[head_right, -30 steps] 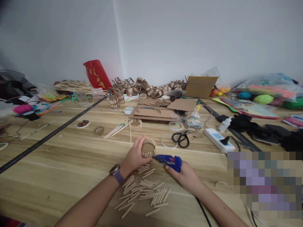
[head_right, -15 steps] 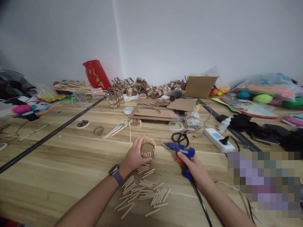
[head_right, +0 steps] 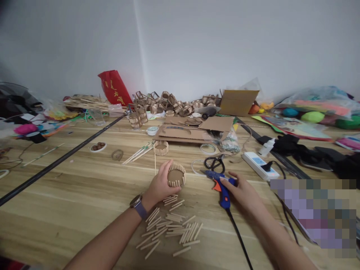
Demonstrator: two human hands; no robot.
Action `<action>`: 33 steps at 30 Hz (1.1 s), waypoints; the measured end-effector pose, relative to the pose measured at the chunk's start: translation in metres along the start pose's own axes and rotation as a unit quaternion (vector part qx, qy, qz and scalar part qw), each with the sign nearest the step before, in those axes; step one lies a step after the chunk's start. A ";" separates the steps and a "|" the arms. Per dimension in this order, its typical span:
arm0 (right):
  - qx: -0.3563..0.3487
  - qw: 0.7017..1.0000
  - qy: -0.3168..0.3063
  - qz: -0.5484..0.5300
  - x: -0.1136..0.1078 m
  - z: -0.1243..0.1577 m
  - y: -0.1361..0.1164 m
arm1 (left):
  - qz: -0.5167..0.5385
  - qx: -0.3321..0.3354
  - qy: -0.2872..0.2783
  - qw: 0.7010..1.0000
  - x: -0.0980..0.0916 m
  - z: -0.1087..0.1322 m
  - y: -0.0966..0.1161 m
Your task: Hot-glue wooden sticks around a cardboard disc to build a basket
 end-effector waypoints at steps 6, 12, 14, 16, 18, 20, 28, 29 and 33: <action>-0.295 0.922 0.098 0.231 -0.005 0.013 -0.026 | 0.003 -0.002 -0.002 1.000 0.000 -0.001 0.000; -0.524 0.778 -0.210 0.274 0.059 0.066 -0.058 | 0.003 -0.010 -0.011 1.000 -0.001 -0.002 0.002; -0.555 0.742 -0.230 0.296 0.078 0.078 -0.064 | 0.003 -0.013 -0.013 1.000 -0.001 -0.002 0.001; -0.574 0.718 -0.242 0.309 0.093 0.085 -0.065 | 0.003 -0.013 -0.016 1.000 -0.001 -0.002 0.001; -0.585 0.707 -0.244 0.314 0.103 0.087 -0.062 | 0.004 -0.009 -0.019 1.000 -0.001 -0.002 0.000; -0.588 0.707 -0.236 0.315 0.108 0.086 -0.056 | 0.007 -0.003 -0.018 1.000 0.000 -0.002 -0.001; -0.506 0.762 -0.283 0.289 0.096 0.081 -0.065 | 0.004 0.026 -0.008 1.000 0.003 -0.001 -0.006; -0.484 0.779 -0.294 0.268 0.090 0.078 -0.071 | 0.001 0.031 -0.006 0.999 0.003 -0.001 -0.006; -0.392 0.852 -0.284 0.199 0.066 0.056 -0.092 | -0.008 0.039 -0.009 0.999 0.003 -0.001 -0.004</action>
Point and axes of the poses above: each hand's wrist, its own z-axis away from the middle knuckle, its own x-axis out of the palm, y = z × x, the point moved 2 cm from there along -z, towards the middle knuckle, and after that the axes turned 9 degrees about y, right-handed, at the moved point
